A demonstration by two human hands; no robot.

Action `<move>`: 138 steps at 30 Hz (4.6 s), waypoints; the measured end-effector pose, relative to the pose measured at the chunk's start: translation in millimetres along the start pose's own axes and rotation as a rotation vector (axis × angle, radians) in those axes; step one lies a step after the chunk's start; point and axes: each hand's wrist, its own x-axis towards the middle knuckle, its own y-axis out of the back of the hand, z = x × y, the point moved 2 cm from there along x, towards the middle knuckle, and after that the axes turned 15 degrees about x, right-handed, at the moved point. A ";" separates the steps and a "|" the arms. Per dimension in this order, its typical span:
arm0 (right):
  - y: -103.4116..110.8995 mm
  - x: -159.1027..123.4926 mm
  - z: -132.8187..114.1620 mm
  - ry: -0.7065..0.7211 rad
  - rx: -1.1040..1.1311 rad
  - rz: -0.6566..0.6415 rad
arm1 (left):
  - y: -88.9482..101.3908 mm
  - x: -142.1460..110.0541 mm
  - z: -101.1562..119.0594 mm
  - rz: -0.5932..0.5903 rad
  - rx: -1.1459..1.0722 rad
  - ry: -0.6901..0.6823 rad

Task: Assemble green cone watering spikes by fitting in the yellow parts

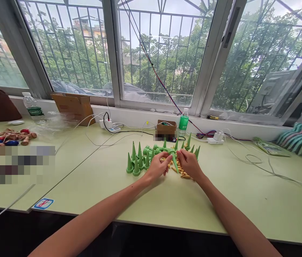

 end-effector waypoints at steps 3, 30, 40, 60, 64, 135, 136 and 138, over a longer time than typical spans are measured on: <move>-0.2 0.3 0.5 0.009 -0.030 0.007 | -0.4 1.1 -4.2 0.011 0.017 -0.005; -1.8 -0.5 -5.9 0.006 0.001 0.035 | -5.1 5.4 -11.7 0.076 -0.104 0.046; -2.7 -0.5 -3.2 -0.019 0.026 -0.038 | -4.8 4.2 -12.2 -0.023 -0.143 0.092; -2.2 0.4 5.2 0.008 -0.073 -0.015 | -1.4 -1.1 -6.3 0.039 0.074 -0.071; -3.4 0.6 4.2 0.011 -0.073 -0.017 | -2.7 -1.0 -6.7 0.097 0.136 -0.090; -2.3 0.4 -7.9 0.094 -0.032 -0.035 | -4.4 4.8 -11.1 -0.014 -0.318 0.257; -2.4 0.4 -8.3 0.098 -0.032 -0.041 | -4.1 4.6 -10.8 -0.023 -0.322 0.260; -2.5 0.4 -8.5 0.099 -0.034 -0.050 | -4.0 4.2 -10.5 -0.040 -0.320 0.267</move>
